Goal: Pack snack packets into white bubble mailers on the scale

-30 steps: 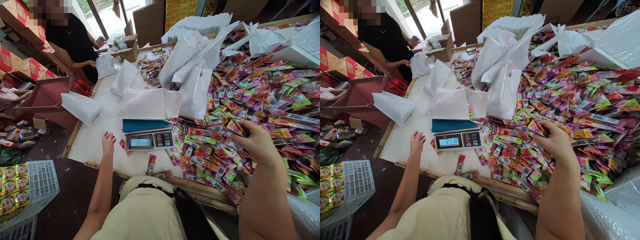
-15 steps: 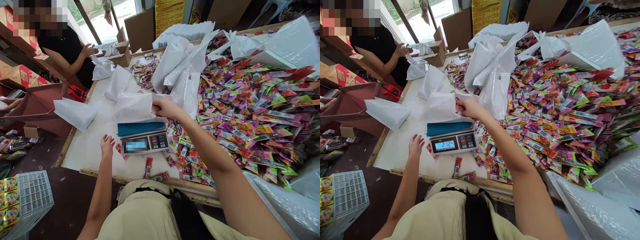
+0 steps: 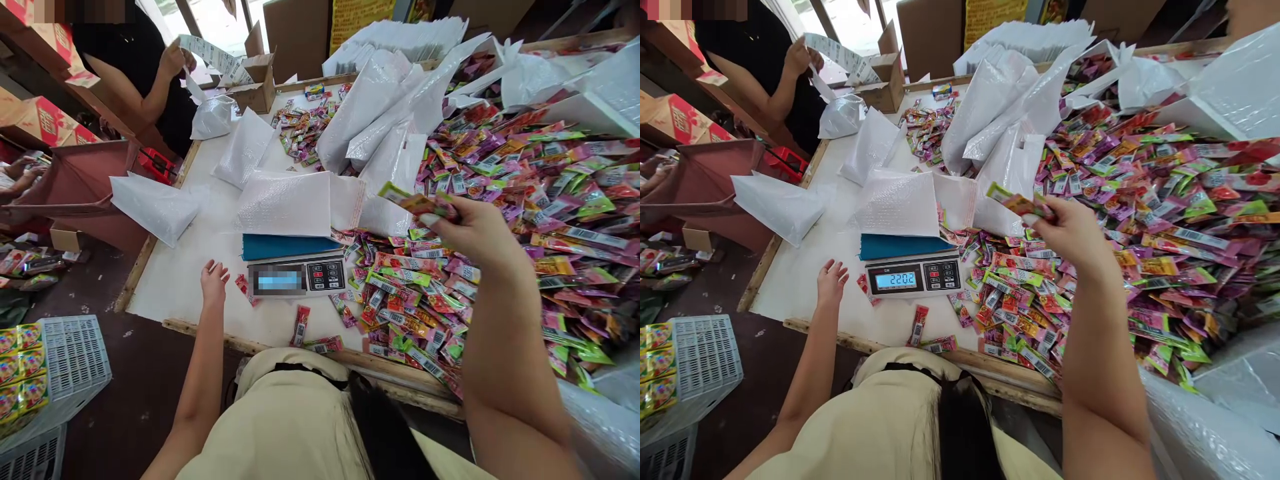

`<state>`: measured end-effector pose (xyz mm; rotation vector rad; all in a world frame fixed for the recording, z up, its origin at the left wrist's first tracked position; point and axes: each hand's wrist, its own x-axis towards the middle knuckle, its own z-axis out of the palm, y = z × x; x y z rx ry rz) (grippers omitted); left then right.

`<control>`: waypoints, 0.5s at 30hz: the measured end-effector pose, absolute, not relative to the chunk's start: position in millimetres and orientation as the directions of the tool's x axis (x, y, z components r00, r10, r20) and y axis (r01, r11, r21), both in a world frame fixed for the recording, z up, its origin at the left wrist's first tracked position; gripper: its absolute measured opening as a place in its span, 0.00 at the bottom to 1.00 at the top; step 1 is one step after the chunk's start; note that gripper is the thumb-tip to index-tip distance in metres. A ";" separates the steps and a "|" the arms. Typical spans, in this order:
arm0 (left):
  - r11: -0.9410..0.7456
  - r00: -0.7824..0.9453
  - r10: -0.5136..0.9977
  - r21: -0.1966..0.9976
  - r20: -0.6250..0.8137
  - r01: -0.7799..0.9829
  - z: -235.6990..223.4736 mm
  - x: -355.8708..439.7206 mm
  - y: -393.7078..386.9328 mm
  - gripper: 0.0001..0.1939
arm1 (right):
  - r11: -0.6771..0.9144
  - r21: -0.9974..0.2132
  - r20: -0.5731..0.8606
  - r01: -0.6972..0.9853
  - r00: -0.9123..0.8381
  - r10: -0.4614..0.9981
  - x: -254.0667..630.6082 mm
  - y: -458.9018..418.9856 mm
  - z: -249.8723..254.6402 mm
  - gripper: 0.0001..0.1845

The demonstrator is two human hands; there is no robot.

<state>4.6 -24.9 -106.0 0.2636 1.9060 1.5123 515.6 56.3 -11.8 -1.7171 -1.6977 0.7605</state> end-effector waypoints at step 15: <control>0.296 -0.741 0.560 0.925 -0.371 -0.239 -104.7 5.9 -26.9 0.16 | -0.266 -0.513 -0.256 0.816 0.150 0.955 571.5 -6.7 -30.7 0.21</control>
